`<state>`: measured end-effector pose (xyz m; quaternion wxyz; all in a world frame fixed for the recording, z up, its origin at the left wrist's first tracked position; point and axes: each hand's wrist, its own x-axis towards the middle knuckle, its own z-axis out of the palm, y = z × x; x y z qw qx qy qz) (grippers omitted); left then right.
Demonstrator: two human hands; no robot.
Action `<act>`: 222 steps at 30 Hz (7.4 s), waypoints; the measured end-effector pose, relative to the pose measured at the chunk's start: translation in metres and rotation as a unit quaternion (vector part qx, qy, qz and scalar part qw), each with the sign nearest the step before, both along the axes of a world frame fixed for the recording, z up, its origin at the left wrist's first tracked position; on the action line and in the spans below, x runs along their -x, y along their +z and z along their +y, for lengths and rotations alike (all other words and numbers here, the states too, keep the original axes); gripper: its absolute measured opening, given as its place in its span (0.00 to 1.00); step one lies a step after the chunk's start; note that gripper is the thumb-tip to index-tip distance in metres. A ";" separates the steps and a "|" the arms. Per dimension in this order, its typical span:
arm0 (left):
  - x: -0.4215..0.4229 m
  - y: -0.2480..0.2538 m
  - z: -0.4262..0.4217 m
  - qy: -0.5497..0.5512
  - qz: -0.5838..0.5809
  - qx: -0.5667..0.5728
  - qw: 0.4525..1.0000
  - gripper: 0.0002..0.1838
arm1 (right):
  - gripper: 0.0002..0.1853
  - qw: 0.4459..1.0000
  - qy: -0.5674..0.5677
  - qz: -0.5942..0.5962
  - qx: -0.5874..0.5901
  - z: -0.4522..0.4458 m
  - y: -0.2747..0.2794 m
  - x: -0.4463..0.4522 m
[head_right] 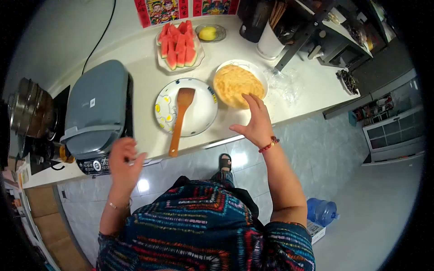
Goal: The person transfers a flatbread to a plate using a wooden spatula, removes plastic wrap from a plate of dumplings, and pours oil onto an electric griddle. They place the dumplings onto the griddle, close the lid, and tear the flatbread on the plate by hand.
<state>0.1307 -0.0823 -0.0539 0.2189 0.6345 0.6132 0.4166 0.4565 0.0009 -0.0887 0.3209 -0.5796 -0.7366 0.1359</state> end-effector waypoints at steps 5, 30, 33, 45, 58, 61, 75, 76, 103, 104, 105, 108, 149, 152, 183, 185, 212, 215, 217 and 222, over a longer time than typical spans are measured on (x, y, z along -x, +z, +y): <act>-0.116 0.000 0.085 -0.149 0.168 0.033 0.974 0.43 | 0.57 0.981 0.056 -0.160 0.094 0.073 0.007 -0.039; -0.210 -0.048 0.204 -0.167 0.304 0.093 0.933 0.51 | 0.54 0.926 0.122 -0.252 0.252 0.167 -0.019 -0.069; -0.200 -0.039 0.218 -0.080 0.245 0.151 0.954 0.44 | 0.38 0.985 0.088 -0.089 0.117 0.145 -0.023 -0.093; -0.194 -0.059 0.242 -0.056 0.141 0.342 0.927 0.22 | 0.32 0.959 -0.065 0.078 0.266 0.114 -0.024 -0.102; -0.184 -0.059 0.225 -0.133 -0.544 0.260 0.786 0.14 | 0.21 0.779 0.034 0.533 0.328 0.152 -0.028 -0.103; -0.191 -0.052 0.222 -0.130 -0.578 0.261 0.762 0.18 | 0.15 0.711 0.039 0.616 0.336 0.152 -0.013 -0.098; -0.195 -0.044 0.234 -0.133 -0.559 0.252 0.778 0.15 | 0.13 0.808 0.119 0.481 0.319 0.179 0.007 -0.113; -0.195 -0.040 0.235 -0.134 -0.559 0.252 0.778 0.15 | 0.12 0.869 0.129 0.382 0.286 0.182 0.008 -0.114; -0.209 -0.035 0.270 -0.227 -0.218 0.129 0.940 0.10 | 0.09 0.871 0.182 0.347 0.297 0.203 0.028 -0.090; -0.210 -0.037 0.270 -0.242 -0.295 0.167 0.909 0.10 | 0.09 0.871 0.184 0.346 0.298 0.206 0.024 -0.091; -0.211 -0.037 0.270 -0.255 -0.368 0.203 0.871 0.11 | 0.09 0.838 0.195 0.397 0.319 0.210 0.018 -0.091; -0.220 -0.032 0.271 -0.228 -0.442 0.213 0.841 0.12 | 0.10 0.744 0.220 0.519 0.358 0.214 0.017 -0.088; -0.201 -0.073 0.248 -0.032 -0.331 0.211 0.919 0.19 | 0.32 0.991 0.026 0.085 0.097 0.138 -0.009 -0.082; -0.200 -0.064 0.232 -0.078 -0.433 0.250 0.863 0.14 | 0.38 0.996 0.086 0.015 0.006 0.108 -0.012 -0.058; -0.285 -0.070 0.238 -0.226 0.212 0.042 0.950 0.28 | 0.13 0.992 -0.018 -0.105 0.062 0.177 -0.011 -0.107; -0.290 -0.084 0.238 -0.169 0.165 0.017 0.972 0.24 | 0.08 0.976 -0.049 -0.204 0.061 0.166 -0.009 -0.078; -0.257 -0.068 0.231 -0.209 0.251 0.056 0.943 0.28 | 0.21 0.961 -0.080 -0.120 0.234 0.155 -0.009 -0.140; -0.256 -0.073 0.230 -0.212 0.274 0.046 0.937 0.26 | 0.22 0.940 -0.082 -0.109 0.314 0.143 -0.023 -0.136; -0.259 -0.071 0.230 -0.202 0.291 0.063 0.933 0.26 | 0.20 0.946 -0.108 -0.080 0.296 0.141 -0.021 -0.130; -0.260 -0.072 0.226 -0.198 0.277 0.049 0.939 0.26 | 0.14 0.896 -0.142 0.165 0.387 0.147 -0.027 -0.134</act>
